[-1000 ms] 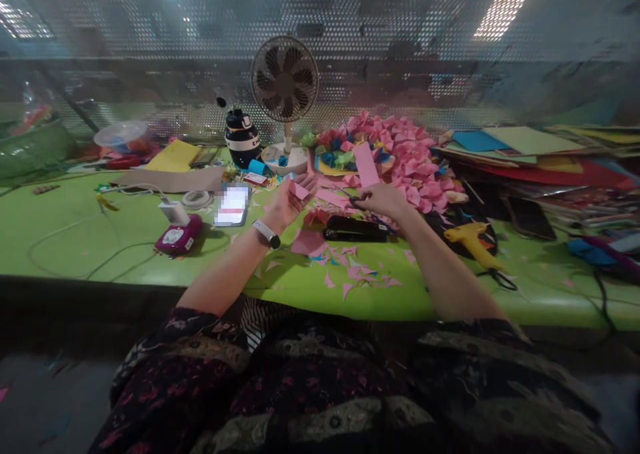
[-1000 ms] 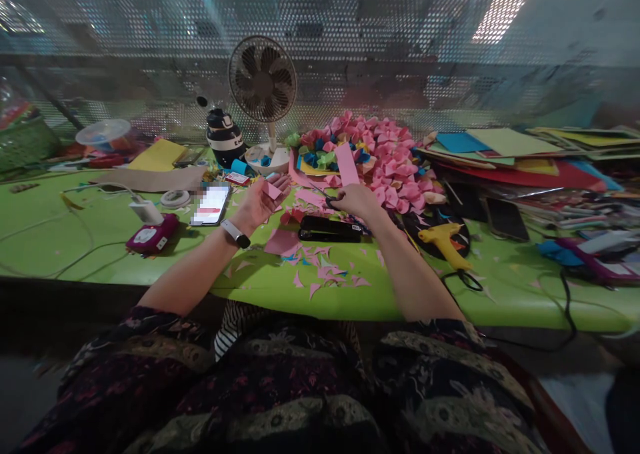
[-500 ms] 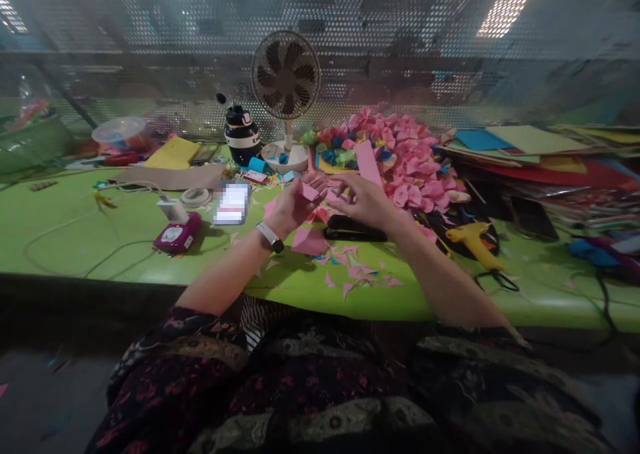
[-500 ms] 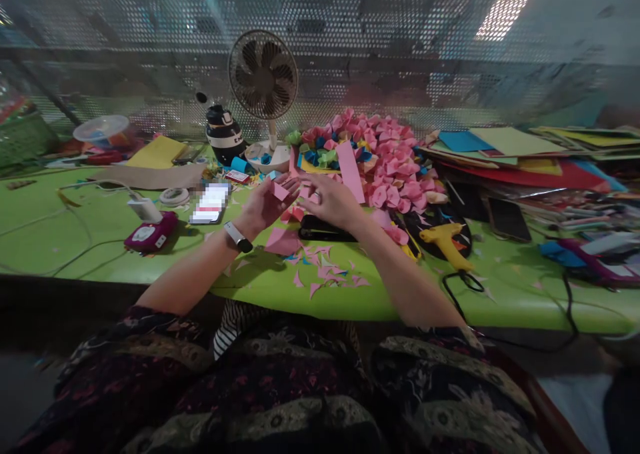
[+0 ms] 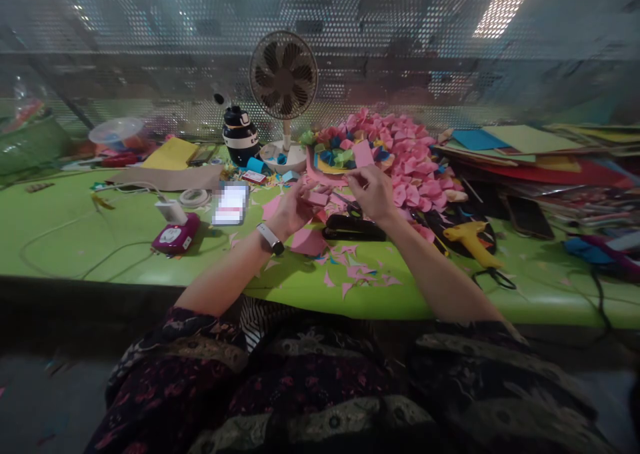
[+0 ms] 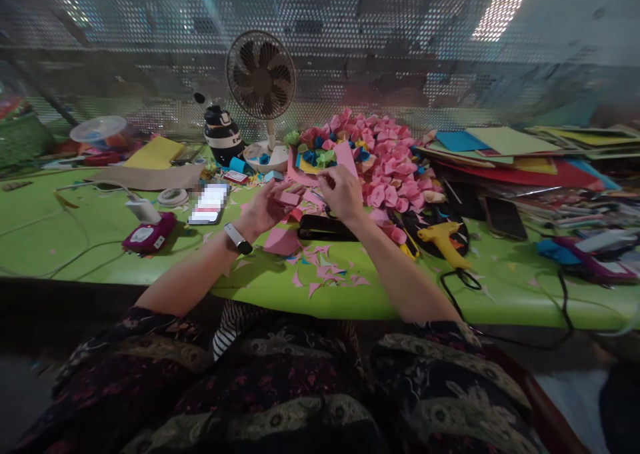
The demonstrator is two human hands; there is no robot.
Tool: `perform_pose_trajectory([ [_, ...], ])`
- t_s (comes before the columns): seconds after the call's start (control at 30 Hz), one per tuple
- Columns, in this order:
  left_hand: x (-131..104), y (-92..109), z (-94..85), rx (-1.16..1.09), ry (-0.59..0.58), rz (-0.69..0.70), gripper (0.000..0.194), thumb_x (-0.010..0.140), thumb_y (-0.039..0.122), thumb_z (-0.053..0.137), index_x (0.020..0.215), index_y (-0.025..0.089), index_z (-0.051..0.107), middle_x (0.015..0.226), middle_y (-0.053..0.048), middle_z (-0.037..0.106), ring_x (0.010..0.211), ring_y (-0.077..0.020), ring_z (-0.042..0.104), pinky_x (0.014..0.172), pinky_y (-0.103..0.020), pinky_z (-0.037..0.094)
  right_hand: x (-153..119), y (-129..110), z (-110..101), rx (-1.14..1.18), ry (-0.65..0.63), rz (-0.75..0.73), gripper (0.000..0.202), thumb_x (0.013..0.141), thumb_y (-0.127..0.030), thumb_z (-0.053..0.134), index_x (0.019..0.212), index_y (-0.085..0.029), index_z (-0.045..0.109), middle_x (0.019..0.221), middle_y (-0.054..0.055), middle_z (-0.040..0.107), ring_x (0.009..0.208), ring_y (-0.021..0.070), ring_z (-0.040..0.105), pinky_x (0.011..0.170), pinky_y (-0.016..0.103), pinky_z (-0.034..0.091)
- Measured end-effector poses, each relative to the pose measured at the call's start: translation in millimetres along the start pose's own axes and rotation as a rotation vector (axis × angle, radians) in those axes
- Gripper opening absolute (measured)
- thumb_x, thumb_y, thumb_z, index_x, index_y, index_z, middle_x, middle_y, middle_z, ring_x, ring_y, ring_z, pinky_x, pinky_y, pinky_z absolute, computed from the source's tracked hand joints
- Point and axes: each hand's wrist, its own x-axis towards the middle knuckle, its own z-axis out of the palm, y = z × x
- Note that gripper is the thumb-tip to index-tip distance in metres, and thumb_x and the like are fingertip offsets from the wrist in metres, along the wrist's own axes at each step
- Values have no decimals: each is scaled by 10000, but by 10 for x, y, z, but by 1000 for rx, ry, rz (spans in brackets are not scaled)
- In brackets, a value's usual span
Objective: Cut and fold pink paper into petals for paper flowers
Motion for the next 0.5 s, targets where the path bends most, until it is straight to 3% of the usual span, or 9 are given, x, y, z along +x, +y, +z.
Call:
perform_pose_trajectory([
  [0.1, -1, 9, 5, 7, 16, -3, 377, 1020, 403, 420, 1066, 132, 678, 1013, -127, 761, 829, -186, 727, 655, -263, 546, 15, 47, 1, 56, -53, 35, 231, 878, -273, 547, 962, -164, 733, 939, 112, 702, 792, 214, 630, 777, 356, 520],
  [0.23, 9, 10, -14, 16, 43, 10, 345, 1004, 395, 472, 1041, 132, 691, 866, -99, 761, 722, -171, 710, 700, -279, 553, -53, -135, -48, 140, -296, -235, 352, 829, -256, 606, 1158, -219, 726, 1091, 88, 691, 915, 215, 637, 804, 342, 529],
  [0.3, 20, 8, -27, 24, 55, 10, 335, 991, 403, 499, 1029, 137, 698, 823, -88, 754, 675, -167, 696, 724, -292, 554, -91, -217, -59, 105, -361, -327, 368, 801, -226, 628, 1150, -253, 743, 1155, 77, 676, 1020, 232, 628, 854, 352, 526],
  [0.5, 37, 4, -17, 11, 45, -12, 351, 996, 418, 475, 942, 148, 693, 831, -81, 754, 666, -155, 694, 735, -287, 555, -133, -177, 45, 153, -323, -286, 255, 899, -278, 580, 1062, -255, 774, 1091, 83, 698, 1035, 227, 640, 918, 374, 521],
])
